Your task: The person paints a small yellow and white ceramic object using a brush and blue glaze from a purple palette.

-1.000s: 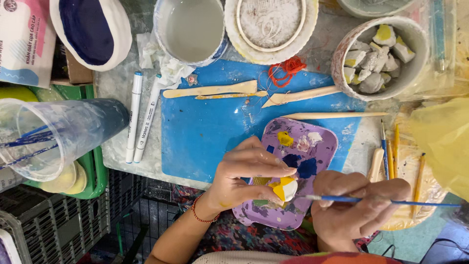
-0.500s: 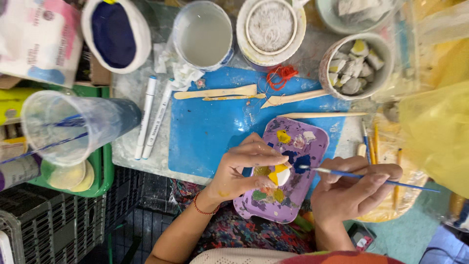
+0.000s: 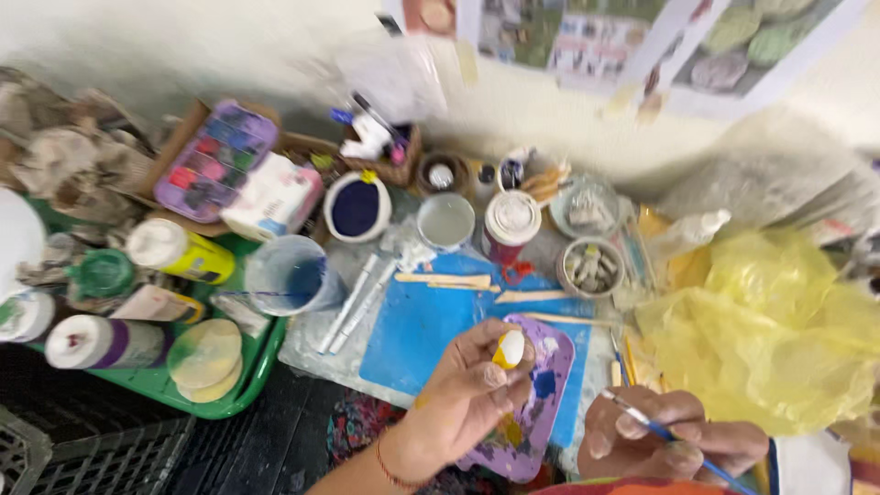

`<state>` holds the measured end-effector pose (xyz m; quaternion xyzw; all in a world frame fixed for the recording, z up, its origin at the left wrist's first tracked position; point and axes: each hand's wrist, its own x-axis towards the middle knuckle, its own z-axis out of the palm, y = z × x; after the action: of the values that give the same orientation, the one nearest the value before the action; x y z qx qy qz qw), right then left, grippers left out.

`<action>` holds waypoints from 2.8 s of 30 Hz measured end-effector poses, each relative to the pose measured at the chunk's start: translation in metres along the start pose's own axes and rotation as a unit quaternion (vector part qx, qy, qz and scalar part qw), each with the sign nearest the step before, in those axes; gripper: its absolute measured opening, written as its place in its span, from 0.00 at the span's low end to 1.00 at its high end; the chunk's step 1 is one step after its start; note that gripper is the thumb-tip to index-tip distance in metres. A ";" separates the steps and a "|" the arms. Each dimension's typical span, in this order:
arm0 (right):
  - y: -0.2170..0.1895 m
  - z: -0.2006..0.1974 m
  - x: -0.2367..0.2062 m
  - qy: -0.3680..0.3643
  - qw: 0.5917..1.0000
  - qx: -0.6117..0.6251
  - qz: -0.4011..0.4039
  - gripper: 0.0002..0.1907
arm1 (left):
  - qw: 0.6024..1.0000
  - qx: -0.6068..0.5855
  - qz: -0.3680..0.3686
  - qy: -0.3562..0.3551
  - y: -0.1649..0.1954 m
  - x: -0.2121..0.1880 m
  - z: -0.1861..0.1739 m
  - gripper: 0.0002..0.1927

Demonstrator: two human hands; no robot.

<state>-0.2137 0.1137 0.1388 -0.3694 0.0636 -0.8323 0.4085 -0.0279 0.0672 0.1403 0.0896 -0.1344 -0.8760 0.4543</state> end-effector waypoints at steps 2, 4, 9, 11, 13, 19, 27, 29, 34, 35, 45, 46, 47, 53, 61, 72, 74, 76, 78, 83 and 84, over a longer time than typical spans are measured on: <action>-0.002 0.013 0.003 -0.001 1.000 -0.024 0.002 0.11 | 0.999 -0.032 0.005 -0.022 0.010 -0.013 0.026 0.20; -0.005 0.026 0.000 -0.007 0.996 -0.084 0.018 0.12 | 0.998 -0.038 0.003 -0.053 0.016 -0.033 0.044 0.20; -0.015 0.060 -0.008 0.030 0.997 -0.054 0.039 0.16 | 0.997 -0.050 -0.039 -0.037 0.027 -0.076 0.075 0.23; -0.020 0.072 -0.003 0.013 0.996 -0.086 0.029 0.15 | 0.996 -0.059 -0.050 -0.043 0.030 -0.087 0.084 0.24; -0.026 0.079 0.006 -0.039 0.989 -0.145 0.012 0.14 | 0.994 -0.069 -0.055 -0.065 0.031 -0.097 0.093 0.26; -0.052 0.081 0.042 -0.292 0.929 -0.225 0.025 0.11 | 0.995 -0.071 -0.064 -0.003 0.036 -0.108 0.106 0.32; -0.051 0.093 0.025 -0.211 0.942 -0.261 0.009 0.11 | 0.995 -0.072 -0.066 -0.016 0.034 -0.111 0.102 0.32; -0.052 0.101 0.020 -0.143 0.950 -0.278 0.014 0.10 | 0.995 -0.068 -0.069 -0.010 0.033 -0.111 0.101 0.32; -0.073 0.112 0.047 -0.248 0.924 -0.282 0.068 0.14 | 0.994 -0.073 -0.063 -0.048 0.034 -0.114 0.102 0.31; -0.076 0.114 0.055 -0.330 0.891 -0.306 0.065 0.11 | 0.994 -0.068 -0.068 -0.047 0.034 -0.113 0.102 0.31; -0.067 0.143 0.030 -0.080 0.955 -0.285 0.025 0.12 | 0.995 -0.063 -0.071 -0.031 0.035 -0.114 0.110 0.29; -0.063 0.142 0.027 -0.059 0.964 -0.259 0.025 0.12 | 0.995 -0.058 -0.072 -0.027 0.035 -0.114 0.111 0.28; -0.059 0.140 0.022 -0.039 0.972 -0.232 0.023 0.12 | 0.995 -0.055 -0.077 -0.026 0.035 -0.115 0.112 0.28; -0.042 0.123 0.003 -0.035 0.983 -0.179 0.035 0.14 | 0.994 -0.036 -0.086 -0.054 0.036 -0.116 0.114 0.30; -0.047 0.166 0.026 0.029 0.952 -0.305 -0.013 0.13 | 0.995 -0.028 -0.084 -0.056 0.037 -0.118 0.115 0.30; -0.064 0.176 0.036 -0.093 0.938 -0.333 0.026 0.11 | 0.994 -0.061 -0.062 -0.061 0.034 -0.113 0.111 0.29; -0.064 0.174 0.036 -0.110 0.936 -0.332 0.033 0.11 | 0.994 -0.066 -0.050 -0.072 0.031 -0.112 0.107 0.28; -0.060 0.174 0.034 -0.093 0.930 -0.356 0.017 0.12 | 0.992 -0.069 -0.034 -0.100 0.028 -0.110 0.103 0.27; -0.058 0.175 0.031 0.026 0.931 -0.363 0.004 0.11 | 0.995 -0.040 -0.022 -0.092 0.029 -0.110 0.099 0.27; -0.064 0.169 0.034 -0.041 0.939 -0.339 0.051 0.10 | 0.995 0.008 0.014 -0.097 0.030 -0.110 0.089 0.25; -0.062 0.167 0.033 -0.057 0.930 -0.360 0.040 0.10 | 0.994 0.012 0.022 -0.105 0.030 -0.111 0.087 0.25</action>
<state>-0.1542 0.1628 0.3029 -0.5355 0.3504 -0.7141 0.2838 0.0339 0.1553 0.2363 0.0001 -0.1940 -0.8685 0.4561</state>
